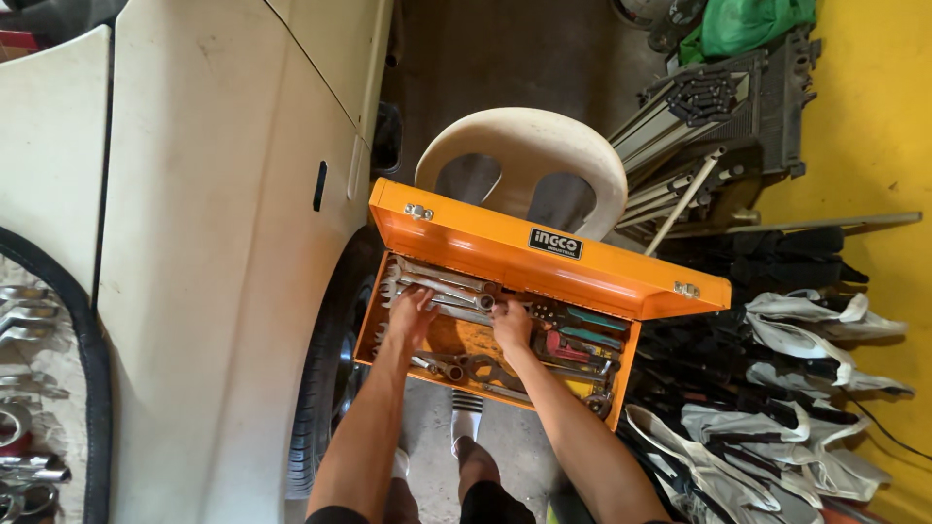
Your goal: The person repeatedly picks up wrenches and other hand tools from a mat on a car hood and places them into an open orange toolbox. The person continues transferring tools one by one until the toolbox is filled.
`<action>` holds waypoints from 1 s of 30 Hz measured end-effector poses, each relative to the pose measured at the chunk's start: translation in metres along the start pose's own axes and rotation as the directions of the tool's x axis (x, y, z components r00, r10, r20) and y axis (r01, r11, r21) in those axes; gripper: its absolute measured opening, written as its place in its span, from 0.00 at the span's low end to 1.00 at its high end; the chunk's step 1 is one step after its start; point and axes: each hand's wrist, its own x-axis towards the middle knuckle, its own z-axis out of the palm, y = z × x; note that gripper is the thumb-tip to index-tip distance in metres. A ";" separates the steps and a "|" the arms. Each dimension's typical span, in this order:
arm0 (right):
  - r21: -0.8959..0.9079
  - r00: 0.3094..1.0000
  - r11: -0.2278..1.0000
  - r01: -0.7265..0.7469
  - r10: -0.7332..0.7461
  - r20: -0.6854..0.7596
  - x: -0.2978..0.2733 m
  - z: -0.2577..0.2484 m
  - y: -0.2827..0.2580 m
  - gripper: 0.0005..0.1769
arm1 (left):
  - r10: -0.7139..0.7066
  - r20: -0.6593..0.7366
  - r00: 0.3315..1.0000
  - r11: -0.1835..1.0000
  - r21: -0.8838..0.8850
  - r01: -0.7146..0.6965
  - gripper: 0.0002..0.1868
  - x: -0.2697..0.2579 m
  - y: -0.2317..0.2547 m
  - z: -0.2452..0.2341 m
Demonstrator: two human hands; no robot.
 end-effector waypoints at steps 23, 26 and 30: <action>-0.237 0.609 0.563 0.792 -0.760 0.226 -0.120 -0.062 -0.199 0.18 | 0.659 0.636 0.400 -0.123 0.616 -0.778 0.13 -0.225 0.151 0.087; -0.168 0.477 0.447 0.879 -0.837 0.270 -0.178 -0.061 -0.258 0.17 | 0.655 0.631 0.416 -0.095 0.615 -0.783 0.12 -0.275 0.187 0.085; -0.071 0.338 0.336 0.939 -0.870 0.358 -0.259 -0.039 -0.322 0.17 | 0.677 0.603 0.421 -0.054 0.612 -0.789 0.12 -0.333 0.232 0.060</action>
